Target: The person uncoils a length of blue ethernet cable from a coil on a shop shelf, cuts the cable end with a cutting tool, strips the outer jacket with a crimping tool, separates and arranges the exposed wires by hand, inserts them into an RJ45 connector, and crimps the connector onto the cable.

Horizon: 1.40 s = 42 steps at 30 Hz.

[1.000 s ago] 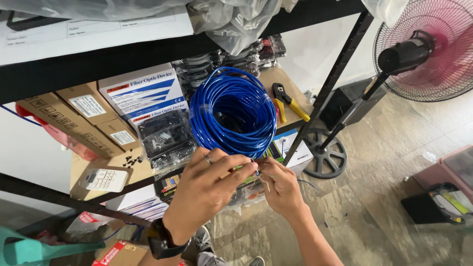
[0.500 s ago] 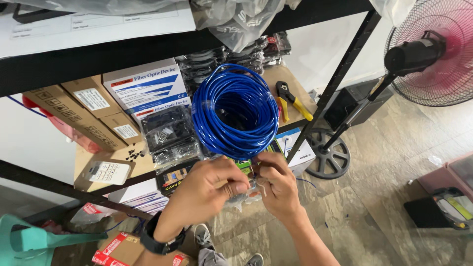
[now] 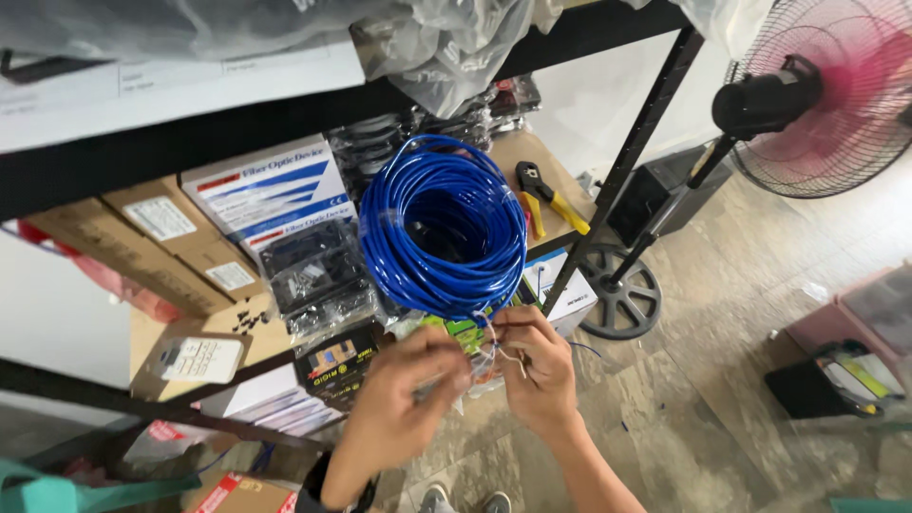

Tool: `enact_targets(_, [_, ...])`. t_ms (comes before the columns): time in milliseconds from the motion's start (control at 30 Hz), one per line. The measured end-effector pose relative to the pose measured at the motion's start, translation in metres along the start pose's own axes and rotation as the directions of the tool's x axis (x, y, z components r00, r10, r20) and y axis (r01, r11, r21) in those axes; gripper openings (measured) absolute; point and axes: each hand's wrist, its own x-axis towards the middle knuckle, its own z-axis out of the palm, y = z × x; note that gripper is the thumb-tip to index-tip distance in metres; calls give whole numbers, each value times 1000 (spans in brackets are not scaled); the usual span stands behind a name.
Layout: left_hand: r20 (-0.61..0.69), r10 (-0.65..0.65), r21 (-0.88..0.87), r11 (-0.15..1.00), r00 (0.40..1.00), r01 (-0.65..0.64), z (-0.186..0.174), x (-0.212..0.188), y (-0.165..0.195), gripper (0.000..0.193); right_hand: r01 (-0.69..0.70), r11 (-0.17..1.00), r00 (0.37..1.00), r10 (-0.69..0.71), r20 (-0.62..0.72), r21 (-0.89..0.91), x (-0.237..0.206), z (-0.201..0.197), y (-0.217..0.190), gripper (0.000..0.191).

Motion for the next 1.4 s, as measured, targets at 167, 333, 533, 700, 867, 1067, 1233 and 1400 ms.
enact_targets(167, [-130, 15, -72, 997, 991, -24, -17, -2, 15, 8, 42, 999, 999, -42, 10, -10, -3, 12, -11, 18])
enact_targets(333, [-113, -131, 1, 991, 985, 132, -30, 5, 8, 10, 123, 976, 992, -122, 13, -177, -1, 22, -19, 22])
enact_targets(533, [-74, -37, -49, 998, 997, 34, -59, 7, 15, 18, 133, 960, 991, -137, -1, -248, -1, 31, -25, 19])
enact_targets(700, [-49, 243, 156, 960, 969, -232, -59, 7, 15, 25, 141, 936, 989, -148, 3, -322, -5, 37, -33, 19])
enact_targets(867, [-2, -277, -381, 889, 961, 256, -31, 11, -12, 15, 167, 920, 983, -183, -10, -354, -13, 42, -39, 18])
enact_targets(1067, [60, -418, -748, 583, 906, 318, 1, 4, -23, 16, 38, 916, 984, -104, -145, -399, -21, 44, -33, 15])
enact_targets(1233, [34, -297, -394, 873, 954, 286, -6, -7, -7, 11, 7, 972, 993, -34, -111, -235, -21, 36, -29, 15])
enact_targets(1400, [37, -266, -441, 861, 963, 255, 5, 2, 15, 10, -285, 959, 936, 278, 213, 1, 5, -15, -30, 16])
